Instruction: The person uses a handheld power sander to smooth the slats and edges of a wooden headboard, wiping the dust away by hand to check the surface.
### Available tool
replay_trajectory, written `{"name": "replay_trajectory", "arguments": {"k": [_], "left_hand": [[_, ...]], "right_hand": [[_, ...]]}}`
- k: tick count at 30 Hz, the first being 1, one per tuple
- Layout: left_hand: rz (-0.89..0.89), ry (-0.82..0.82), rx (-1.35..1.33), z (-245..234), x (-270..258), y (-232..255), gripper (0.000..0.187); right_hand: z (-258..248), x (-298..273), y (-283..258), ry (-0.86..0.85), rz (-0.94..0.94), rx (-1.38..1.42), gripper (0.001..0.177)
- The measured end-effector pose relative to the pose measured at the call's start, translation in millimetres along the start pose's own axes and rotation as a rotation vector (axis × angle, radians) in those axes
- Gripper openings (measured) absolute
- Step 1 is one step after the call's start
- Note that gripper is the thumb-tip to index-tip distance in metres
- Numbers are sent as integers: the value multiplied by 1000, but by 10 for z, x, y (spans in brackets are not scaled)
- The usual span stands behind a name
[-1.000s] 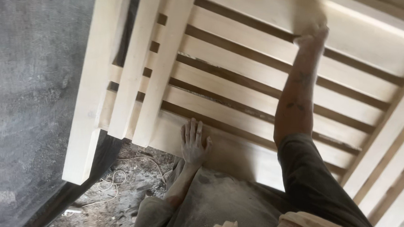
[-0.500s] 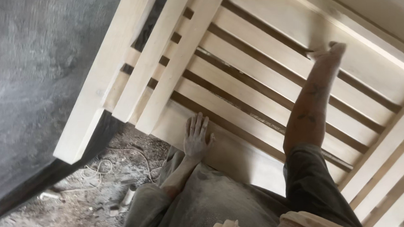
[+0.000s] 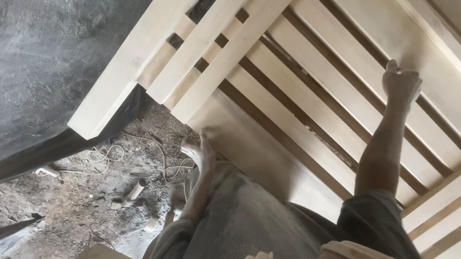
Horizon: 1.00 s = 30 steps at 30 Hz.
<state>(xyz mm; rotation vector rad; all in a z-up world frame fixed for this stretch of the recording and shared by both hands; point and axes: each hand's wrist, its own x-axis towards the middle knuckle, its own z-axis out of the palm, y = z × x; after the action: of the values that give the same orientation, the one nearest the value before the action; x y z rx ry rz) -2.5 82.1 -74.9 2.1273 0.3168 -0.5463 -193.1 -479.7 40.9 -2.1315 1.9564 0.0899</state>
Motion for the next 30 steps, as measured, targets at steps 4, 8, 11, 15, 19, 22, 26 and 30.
{"name": "replay_trajectory", "arguments": {"k": [4,8,11,15,19,22,26,30], "left_hand": [[-429,-454,-543,141,-59,-88,81],[-715,-576,-367,226,-21,-123,92],[-230,-535,-446,326,-28,-249,94],[-412,-520,-324,154,26,-425,92],[-467,-492,-513,-22,86,-419,93],[-616,-415,-672,-111,136,-275,95],[-671,-168,-604,-378,-32,-359,102],[-667,-248,-525,-676,58,-55,97]], "right_hand": [[-50,-14,-132,-87,-26,-75,48],[-1,68,-43,-211,64,-143,59],[138,162,-43,-182,36,-125,69],[347,104,-79,-147,-52,-168,68],[522,-143,1,-152,-55,-133,67],[584,-148,-118,-138,-77,-128,67],[721,-469,-177,-193,-69,-182,69],[677,-701,-237,-144,-134,-223,71]]}}
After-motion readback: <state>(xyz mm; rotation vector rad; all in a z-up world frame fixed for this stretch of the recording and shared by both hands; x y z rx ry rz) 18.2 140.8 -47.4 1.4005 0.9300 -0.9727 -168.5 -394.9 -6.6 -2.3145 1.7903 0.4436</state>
